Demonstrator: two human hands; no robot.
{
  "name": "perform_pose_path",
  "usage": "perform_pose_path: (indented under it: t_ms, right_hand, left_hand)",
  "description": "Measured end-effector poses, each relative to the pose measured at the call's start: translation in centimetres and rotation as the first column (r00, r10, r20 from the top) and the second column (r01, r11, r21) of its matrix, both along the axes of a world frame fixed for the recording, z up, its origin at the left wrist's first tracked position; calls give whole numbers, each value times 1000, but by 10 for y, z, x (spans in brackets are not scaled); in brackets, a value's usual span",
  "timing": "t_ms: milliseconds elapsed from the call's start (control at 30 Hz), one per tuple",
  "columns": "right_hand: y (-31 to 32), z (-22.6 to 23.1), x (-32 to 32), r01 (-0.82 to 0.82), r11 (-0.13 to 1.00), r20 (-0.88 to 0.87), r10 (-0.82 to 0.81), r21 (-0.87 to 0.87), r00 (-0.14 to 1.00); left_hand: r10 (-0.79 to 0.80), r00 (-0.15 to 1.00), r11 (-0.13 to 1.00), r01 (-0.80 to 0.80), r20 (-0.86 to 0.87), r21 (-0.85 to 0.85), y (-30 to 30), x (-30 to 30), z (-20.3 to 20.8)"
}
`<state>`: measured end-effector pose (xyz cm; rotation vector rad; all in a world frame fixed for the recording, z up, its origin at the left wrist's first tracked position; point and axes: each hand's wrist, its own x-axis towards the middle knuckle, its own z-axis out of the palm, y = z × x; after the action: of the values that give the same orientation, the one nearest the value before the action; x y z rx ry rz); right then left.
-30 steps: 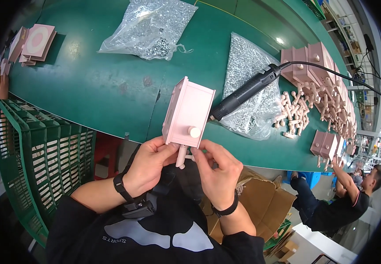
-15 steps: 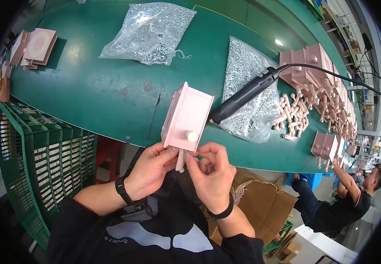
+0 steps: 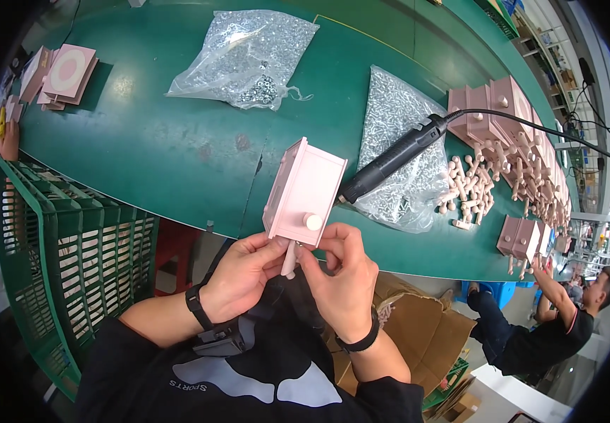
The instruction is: The person assembles music boxes by picking up a pink box, inserting a white handle into the side, and securing it with a power screwdriver. They then place the finished box onto a stack on the workbench and repeat the process.
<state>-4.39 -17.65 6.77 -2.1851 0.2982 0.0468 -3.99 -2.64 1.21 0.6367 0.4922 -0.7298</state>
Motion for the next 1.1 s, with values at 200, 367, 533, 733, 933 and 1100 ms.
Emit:
perform_pose_path:
  t_ms: [200,367,533,733,933,1100]
  right_hand:
    - [0,3,4,1,1000,10,-1,-24,1000]
    - [-8,8,12,-67,998,-116,68,15,991]
    - [-25,-15,16,-40,932,-166,106,360,980]
    - [-30,-22,21,71,774,-345,196,629,918]
    - [-32,-32,20,77,703,-321,222,707,921]
    - [-46,-31,19,-21,715,-248,270,698,930]
  left_hand:
    - [-7,1000,1000,7,-18,-27,2,2,5]
    - [-24,1000,997,23,-14,-75,5,-2,2]
    - [-31,999,996,29,-23,-80,3,-2,2]
    - [-40,999,997,41,13,-71,4,-3,2]
    - [-46,998,998,48,43,-39,4,-3,0]
    - [-70,993,996,75,96,-57,1,-2,8]
